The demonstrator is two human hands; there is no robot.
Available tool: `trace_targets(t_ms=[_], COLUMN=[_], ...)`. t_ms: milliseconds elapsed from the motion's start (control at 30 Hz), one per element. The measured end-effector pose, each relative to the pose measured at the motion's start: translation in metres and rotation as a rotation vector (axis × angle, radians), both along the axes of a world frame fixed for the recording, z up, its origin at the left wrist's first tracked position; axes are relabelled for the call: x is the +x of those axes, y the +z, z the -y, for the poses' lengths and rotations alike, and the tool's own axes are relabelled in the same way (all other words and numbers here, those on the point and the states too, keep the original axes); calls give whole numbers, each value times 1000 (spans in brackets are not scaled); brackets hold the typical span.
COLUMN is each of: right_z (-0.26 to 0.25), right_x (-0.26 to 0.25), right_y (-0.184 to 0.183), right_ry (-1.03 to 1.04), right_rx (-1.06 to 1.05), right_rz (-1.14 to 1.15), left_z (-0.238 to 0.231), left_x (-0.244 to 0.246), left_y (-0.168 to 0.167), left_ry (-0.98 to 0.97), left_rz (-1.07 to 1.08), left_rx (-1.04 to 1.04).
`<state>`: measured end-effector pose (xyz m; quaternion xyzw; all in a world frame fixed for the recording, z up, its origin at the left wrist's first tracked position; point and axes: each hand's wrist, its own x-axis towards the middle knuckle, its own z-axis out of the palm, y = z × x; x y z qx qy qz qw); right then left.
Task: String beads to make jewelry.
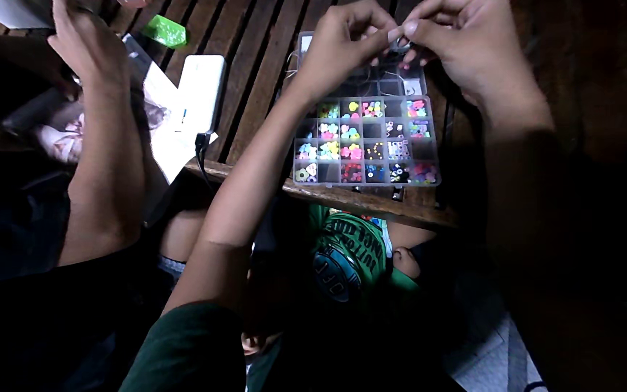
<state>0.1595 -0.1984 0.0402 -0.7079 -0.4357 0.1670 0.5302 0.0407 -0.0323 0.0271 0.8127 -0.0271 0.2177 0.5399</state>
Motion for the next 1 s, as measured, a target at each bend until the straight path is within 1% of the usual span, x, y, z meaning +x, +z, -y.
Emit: trace_targets(t_ms=[167,200,300,333,367,433,467,567,667,800,1000], right_z=[-1,1,25,35,43,51,52,47,42,41,46], right_x=[0,-1,-19,-32,-45,-67,-75,-84,-82,-82,-90], right_y=[0,3,20,26,29,26,23,17,17,14,10], right_ry=[-28,-45,-96,-64,14,169,206,233,266,311,263], right_rx=[24,12,-114,-161,-200,-307,-371,-503,-551,-554,-563], right_rz=[24,60,333,445,546,677,723,873,923,938,1028], left_z=[0,0,-1,-2,-3,-4,-4,-5,-7,-7,-5], left_x=[0,0,1,2,3,5,6,9,9,10,9], left_y=[-1,-1,-2,-1,-1,-1,-2,-5,-5,-4,-2], left_ry=[-33,-31,1,21,45,89,102,131,139,154,155], left_rz=[-5,-6,7,14,25,57,85,115,116,127,119], left_rx=[5,1,-41,-49,-51,-64,-77,-74,-88,-131,-141])
